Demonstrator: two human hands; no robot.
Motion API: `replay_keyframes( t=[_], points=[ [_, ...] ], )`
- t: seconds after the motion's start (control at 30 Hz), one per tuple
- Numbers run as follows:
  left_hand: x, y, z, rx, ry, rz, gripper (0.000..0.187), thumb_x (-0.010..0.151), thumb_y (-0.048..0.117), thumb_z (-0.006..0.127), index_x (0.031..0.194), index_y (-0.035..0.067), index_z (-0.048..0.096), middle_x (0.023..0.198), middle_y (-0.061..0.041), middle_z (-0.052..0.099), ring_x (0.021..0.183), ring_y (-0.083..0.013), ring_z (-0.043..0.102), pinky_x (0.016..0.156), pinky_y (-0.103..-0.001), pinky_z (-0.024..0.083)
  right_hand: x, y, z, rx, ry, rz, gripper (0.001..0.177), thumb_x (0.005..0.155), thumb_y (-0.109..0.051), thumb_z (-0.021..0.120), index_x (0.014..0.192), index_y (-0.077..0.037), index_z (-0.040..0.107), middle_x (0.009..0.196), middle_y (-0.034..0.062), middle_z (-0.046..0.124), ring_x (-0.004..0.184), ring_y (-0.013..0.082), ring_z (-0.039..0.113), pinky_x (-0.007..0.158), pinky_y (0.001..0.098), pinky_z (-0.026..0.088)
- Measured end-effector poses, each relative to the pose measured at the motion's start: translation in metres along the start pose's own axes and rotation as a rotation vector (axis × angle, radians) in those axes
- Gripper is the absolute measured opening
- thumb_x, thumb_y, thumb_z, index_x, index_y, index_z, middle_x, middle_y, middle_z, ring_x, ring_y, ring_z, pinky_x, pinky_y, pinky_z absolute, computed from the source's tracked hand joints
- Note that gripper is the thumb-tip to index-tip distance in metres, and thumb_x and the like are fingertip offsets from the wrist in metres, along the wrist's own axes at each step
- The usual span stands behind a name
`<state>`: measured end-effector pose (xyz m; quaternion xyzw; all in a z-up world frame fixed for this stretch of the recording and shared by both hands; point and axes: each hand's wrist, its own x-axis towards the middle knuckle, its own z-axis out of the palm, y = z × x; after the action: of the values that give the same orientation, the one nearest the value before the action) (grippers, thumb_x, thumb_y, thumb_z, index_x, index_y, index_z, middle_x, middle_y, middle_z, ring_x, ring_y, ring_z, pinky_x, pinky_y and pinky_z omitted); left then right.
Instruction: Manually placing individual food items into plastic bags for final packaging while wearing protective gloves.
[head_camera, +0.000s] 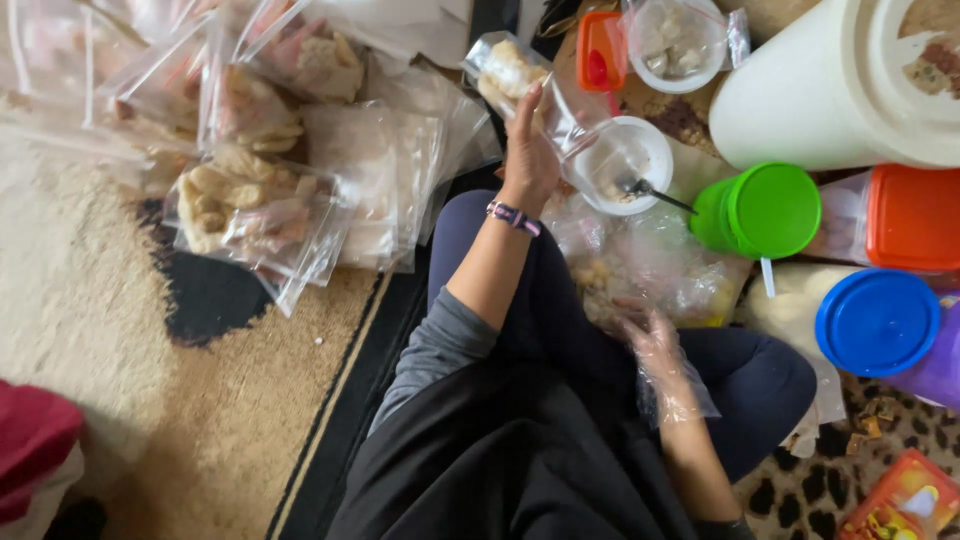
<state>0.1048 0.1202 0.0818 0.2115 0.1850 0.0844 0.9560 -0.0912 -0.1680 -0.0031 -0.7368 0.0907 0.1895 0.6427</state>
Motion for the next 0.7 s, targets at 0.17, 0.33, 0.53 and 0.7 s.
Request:
replay_keyframes(
  t=[0.17, 0.33, 0.53, 0.7],
  points=[
    [-0.030, -0.002, 0.002, 0.035, -0.056, -0.037, 0.105, 0.060, 0.047, 0.073, 0.146, 0.004, 0.030, 0.155, -0.032, 0.027, 0.121, -0.0523, 0.044, 0.089, -0.071, 0.045, -0.017, 0.002, -0.007, -0.101, -0.034, -0.085, 0.016, 0.095, -0.011, 0.067, 0.105, 0.000, 0.073, 0.088, 0.0062, 0.071, 0.079, 0.0140, 0.064, 0.076, 0.0250, 0.053],
    [-0.061, 0.001, -0.002, 0.083, 0.012, -0.023, 0.116, 0.057, 0.047, 0.074, 0.150, 0.008, 0.018, 0.150, -0.032, 0.029, 0.121, -0.0527, 0.046, 0.085, -0.064, 0.051, -0.018, 0.007, -0.013, 0.145, -0.190, -0.023, 0.052, 0.092, -0.003, 0.061, 0.143, -0.001, 0.050, 0.113, 0.0149, 0.065, 0.095, 0.0214, 0.063, 0.085, 0.0293, 0.051],
    [-0.084, 0.001, -0.001, 0.096, -0.042, -0.039, 0.116, 0.057, 0.045, 0.074, 0.151, 0.013, 0.015, 0.151, -0.030, 0.026, 0.125, -0.0541, 0.038, 0.090, -0.066, 0.044, -0.027, 0.016, -0.018, 0.179, -0.267, -0.016, 0.059, 0.087, 0.000, 0.064, 0.145, -0.001, 0.052, 0.120, 0.0183, 0.061, 0.103, 0.0238, 0.060, 0.090, 0.0308, 0.047],
    [-0.105, 0.002, 0.004, 0.137, -0.088, -0.003, 0.104, 0.063, 0.044, 0.072, 0.147, 0.007, 0.022, 0.132, -0.026, 0.043, 0.093, -0.0345, 0.054, 0.080, -0.059, 0.050, -0.019, 0.035, -0.024, 0.211, -0.252, -0.069, 0.047, 0.089, 0.004, 0.060, 0.135, -0.002, 0.062, 0.121, 0.0091, 0.065, 0.104, 0.0182, 0.059, 0.093, 0.0274, 0.047]
  ],
)
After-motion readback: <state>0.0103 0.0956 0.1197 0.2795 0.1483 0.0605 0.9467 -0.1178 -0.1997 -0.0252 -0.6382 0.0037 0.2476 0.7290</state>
